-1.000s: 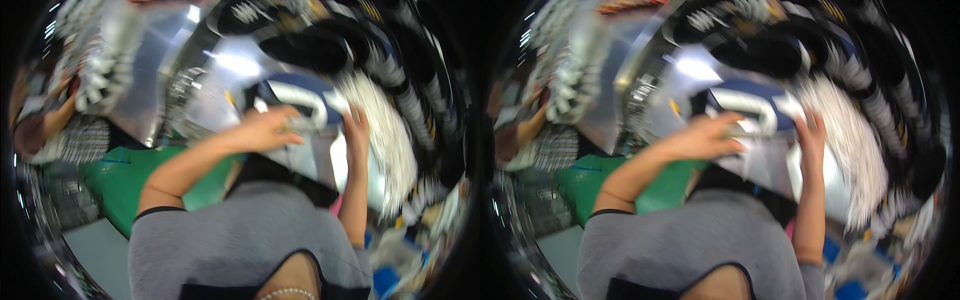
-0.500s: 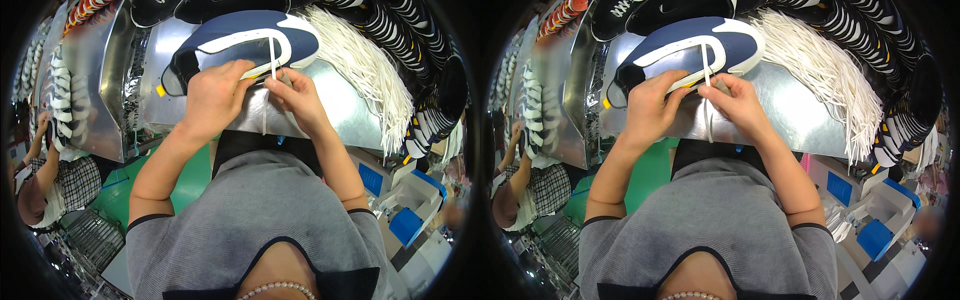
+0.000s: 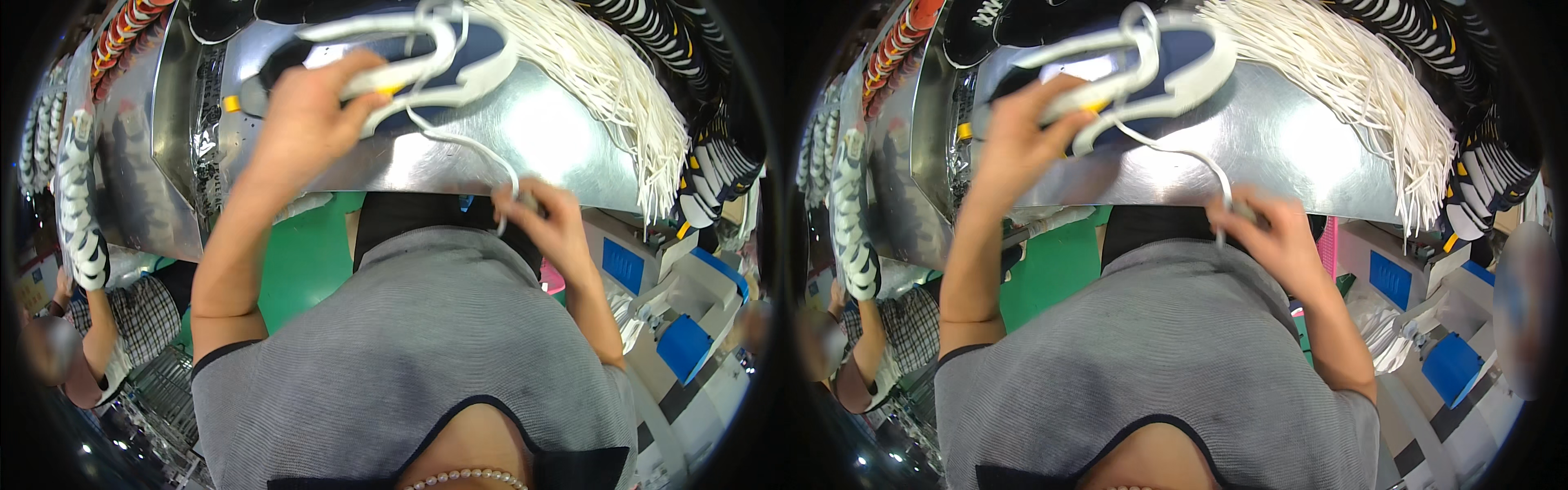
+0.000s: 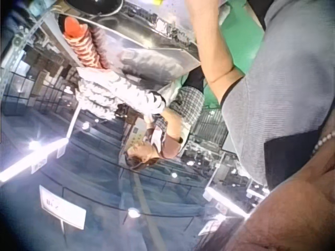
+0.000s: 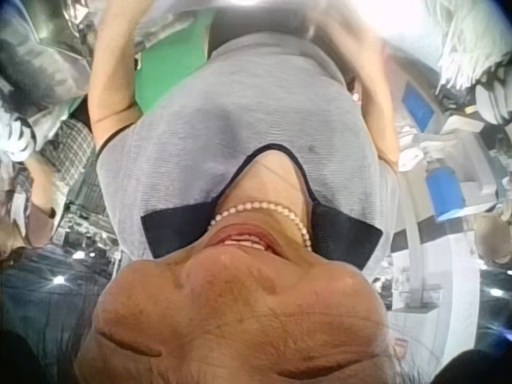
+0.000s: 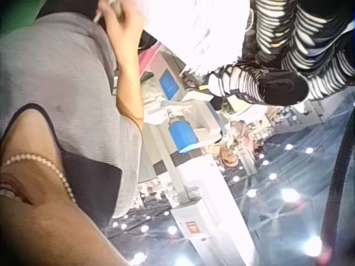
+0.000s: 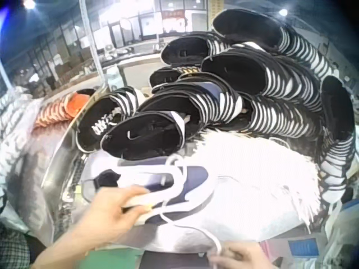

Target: The person laces shoes by hand and using a tool. The person picks up a shoelace from a pile, threads it through the eyelets of a shoe, and uses a small tool to pull the lace tight and adjust it.

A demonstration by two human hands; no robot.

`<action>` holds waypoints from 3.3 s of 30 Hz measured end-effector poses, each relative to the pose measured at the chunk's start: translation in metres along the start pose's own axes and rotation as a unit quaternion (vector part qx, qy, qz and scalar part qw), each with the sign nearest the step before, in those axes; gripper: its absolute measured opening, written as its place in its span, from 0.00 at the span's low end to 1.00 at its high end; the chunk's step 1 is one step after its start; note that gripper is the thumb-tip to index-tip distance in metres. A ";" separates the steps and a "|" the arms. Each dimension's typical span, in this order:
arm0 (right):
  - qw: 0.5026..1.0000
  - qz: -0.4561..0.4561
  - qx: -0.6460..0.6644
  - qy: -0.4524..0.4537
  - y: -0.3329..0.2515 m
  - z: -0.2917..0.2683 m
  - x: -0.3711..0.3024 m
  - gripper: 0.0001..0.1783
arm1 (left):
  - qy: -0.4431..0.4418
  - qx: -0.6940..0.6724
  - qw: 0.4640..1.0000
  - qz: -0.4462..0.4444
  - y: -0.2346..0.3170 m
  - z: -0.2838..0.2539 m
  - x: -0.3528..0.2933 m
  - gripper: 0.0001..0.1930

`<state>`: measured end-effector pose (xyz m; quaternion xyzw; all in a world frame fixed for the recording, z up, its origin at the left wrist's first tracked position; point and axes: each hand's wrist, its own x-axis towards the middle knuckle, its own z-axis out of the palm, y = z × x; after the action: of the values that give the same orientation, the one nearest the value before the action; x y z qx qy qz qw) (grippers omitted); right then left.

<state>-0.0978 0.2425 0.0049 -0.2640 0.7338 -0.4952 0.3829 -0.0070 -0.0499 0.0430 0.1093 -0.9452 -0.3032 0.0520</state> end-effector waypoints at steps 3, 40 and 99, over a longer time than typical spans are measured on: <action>0.990 -0.092 0.087 0.068 -0.024 0.010 0.054 0.09 | -0.033 0.012 0.999 -0.039 -0.021 0.037 -0.005 0.14; 0.972 -0.146 -0.136 0.121 0.006 0.024 0.117 0.08 | -0.104 -0.112 0.987 -0.051 -0.012 0.044 0.047 0.12; 0.914 -0.048 0.364 0.171 0.027 -0.006 0.087 0.15 | 0.235 0.509 0.811 -0.164 -0.198 -0.156 -0.132 0.05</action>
<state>-0.1525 0.1890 -0.0455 -0.0522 0.5439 -0.7831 0.2968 0.1815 -0.2627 0.0499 0.3417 -0.8912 0.2525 0.1586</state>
